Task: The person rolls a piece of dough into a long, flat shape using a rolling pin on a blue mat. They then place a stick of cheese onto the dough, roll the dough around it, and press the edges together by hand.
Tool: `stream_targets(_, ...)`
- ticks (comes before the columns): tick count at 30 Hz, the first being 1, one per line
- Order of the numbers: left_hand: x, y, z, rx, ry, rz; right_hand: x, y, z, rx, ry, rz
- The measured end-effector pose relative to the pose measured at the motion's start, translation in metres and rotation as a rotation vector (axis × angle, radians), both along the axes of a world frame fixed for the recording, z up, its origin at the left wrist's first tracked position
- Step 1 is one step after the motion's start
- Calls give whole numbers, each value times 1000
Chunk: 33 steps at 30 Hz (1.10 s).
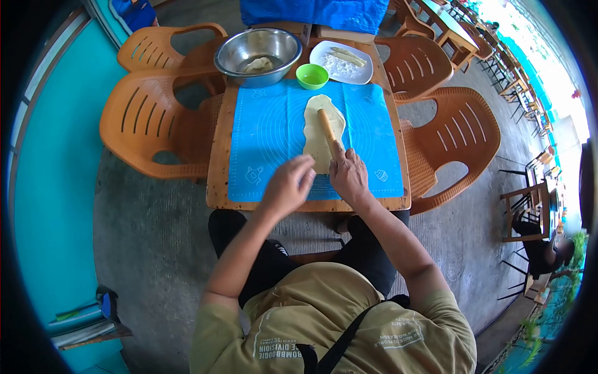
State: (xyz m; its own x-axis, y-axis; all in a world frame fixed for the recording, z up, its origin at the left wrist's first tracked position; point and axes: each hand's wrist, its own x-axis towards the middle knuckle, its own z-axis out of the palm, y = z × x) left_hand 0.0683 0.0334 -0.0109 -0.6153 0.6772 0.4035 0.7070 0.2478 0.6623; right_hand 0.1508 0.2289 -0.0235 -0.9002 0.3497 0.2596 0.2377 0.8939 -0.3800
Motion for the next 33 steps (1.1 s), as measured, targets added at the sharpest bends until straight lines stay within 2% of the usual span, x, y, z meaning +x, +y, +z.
stream_targets(5,64,3,-11,-25,35,-139,-30,5,10,86,-142,5)
stream_targets(7,73,8,-12,-17,166,-200,-47,14,4,264,100,66)
stream_targets(8,75,11,-13,-22,144,-246,-53,20,6,211,-77,110)
stream_targets(11,79,13,-23,-35,125,-306,-65,26,-24,209,-134,204)
stream_targets(15,80,2,-29,-58,62,-358,-71,10,-19,93,-222,277)
stream_targets(23,75,-19,-17,-183,65,-404,-77,-21,-14,298,-276,291)
stream_targets(28,76,-25,-16,-213,51,-417,-77,-36,-3,316,-326,311)
stream_targets(32,80,-31,-10,-210,15,-397,-80,-50,-11,241,-244,347)
stream_targets(33,80,-33,-10,-214,21,-396,-81,-53,-9,157,-241,369)
